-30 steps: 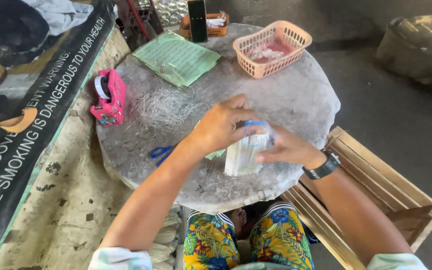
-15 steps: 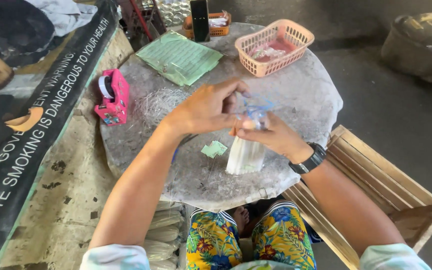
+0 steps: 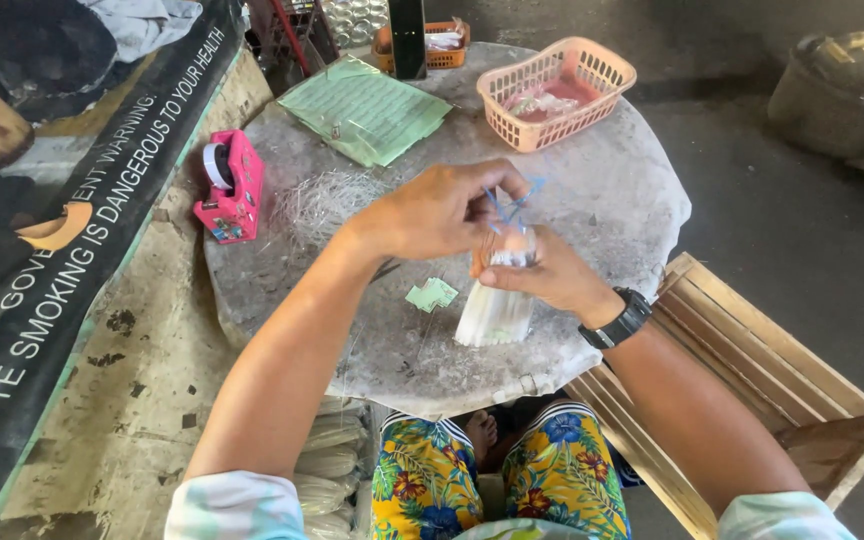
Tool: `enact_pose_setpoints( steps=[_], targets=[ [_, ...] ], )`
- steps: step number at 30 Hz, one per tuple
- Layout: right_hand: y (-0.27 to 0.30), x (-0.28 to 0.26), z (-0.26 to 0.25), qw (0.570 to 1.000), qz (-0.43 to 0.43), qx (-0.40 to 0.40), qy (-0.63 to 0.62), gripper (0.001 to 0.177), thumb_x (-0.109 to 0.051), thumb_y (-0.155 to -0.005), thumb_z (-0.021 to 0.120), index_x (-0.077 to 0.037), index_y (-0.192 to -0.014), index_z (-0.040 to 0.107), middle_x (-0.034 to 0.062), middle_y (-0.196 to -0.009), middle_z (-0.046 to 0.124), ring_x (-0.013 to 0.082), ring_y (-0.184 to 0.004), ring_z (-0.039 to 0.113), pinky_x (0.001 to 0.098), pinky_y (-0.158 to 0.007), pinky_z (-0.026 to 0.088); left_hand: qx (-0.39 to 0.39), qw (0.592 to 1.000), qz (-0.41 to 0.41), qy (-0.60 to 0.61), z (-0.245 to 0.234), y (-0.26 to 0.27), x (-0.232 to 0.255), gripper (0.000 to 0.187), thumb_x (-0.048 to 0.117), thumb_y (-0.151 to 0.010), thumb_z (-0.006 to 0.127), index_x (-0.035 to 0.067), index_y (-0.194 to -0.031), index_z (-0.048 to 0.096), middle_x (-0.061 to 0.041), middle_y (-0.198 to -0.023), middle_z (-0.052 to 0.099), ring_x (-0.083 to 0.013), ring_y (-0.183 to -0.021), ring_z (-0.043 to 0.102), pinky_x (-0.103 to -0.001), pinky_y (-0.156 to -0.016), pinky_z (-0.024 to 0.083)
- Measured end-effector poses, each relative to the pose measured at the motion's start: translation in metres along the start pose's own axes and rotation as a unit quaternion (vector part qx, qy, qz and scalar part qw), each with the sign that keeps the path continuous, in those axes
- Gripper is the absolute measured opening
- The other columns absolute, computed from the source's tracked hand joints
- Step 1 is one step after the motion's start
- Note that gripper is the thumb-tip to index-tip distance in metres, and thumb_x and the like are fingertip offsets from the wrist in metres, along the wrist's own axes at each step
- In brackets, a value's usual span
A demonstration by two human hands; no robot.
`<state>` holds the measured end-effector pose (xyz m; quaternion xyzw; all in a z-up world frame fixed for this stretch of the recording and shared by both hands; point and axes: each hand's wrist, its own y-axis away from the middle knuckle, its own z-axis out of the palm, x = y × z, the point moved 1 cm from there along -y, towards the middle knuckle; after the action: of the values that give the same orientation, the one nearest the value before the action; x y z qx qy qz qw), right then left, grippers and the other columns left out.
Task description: Bundling white candles into plastic bags and tying them with blue string
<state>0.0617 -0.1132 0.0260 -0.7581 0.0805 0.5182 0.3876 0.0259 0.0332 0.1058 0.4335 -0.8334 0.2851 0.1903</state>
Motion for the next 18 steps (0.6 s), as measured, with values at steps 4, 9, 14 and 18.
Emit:
enact_pose_setpoints(
  steps=[4, 9, 14, 18],
  targets=[
    [0.006, 0.049, -0.013, 0.972, -0.149, -0.012, 0.18, 0.016, -0.013, -0.069, 0.073, -0.005, -0.082, 0.068, 0.0135, -0.078, 0.063, 0.0266, -0.079, 0.061, 0.0325, -0.072, 0.045, -0.086, 0.986, -0.034, -0.139, 0.005, -0.009, 0.016, 0.027, 0.037, -0.075, 0.055, 0.017, -0.094, 0.055, -0.01, -0.073, 0.062, -0.034, -0.075, 0.061, -0.046, -0.064, 0.048],
    [0.001, 0.029, -0.008, 0.998, -0.028, -0.001, 0.061, 0.019, -0.014, -0.064, 0.076, -0.006, -0.077, 0.066, 0.0054, -0.081, 0.064, 0.0155, -0.085, 0.056, 0.0331, -0.081, 0.043, -0.045, 0.98, -0.065, -0.183, 0.015, -0.019, -0.006, 0.019, 0.027, -0.071, 0.052, 0.021, -0.088, 0.056, -0.01, -0.072, 0.062, -0.034, -0.073, 0.061, -0.045, -0.062, 0.049],
    [-0.006, -0.006, 0.0, 1.0, -0.009, -0.008, -0.017, 0.013, -0.01, -0.07, 0.071, -0.004, -0.071, 0.061, 0.0019, -0.066, 0.057, 0.0095, -0.068, 0.049, 0.0268, -0.064, 0.042, -0.042, 0.999, -0.019, -0.005, -0.02, -0.002, -0.001, 0.043, 0.042, -0.069, 0.062, 0.013, -0.101, 0.053, -0.013, -0.07, 0.057, -0.0283, -0.066, 0.059, -0.042, -0.062, 0.047],
    [-0.003, 0.02, -0.006, 0.999, -0.035, -0.008, -0.028, 0.02, -0.004, -0.067, 0.073, -0.002, -0.077, 0.056, 0.0037, -0.07, 0.057, 0.0099, -0.073, 0.052, 0.0251, -0.065, 0.041, -0.138, 0.99, 0.002, -0.025, -0.006, -0.004, 0.002, 0.049, 0.03, -0.069, 0.065, 0.008, -0.109, 0.048, -0.018, -0.066, 0.058, -0.0356, -0.066, 0.059, -0.045, -0.062, 0.048]
  ],
)
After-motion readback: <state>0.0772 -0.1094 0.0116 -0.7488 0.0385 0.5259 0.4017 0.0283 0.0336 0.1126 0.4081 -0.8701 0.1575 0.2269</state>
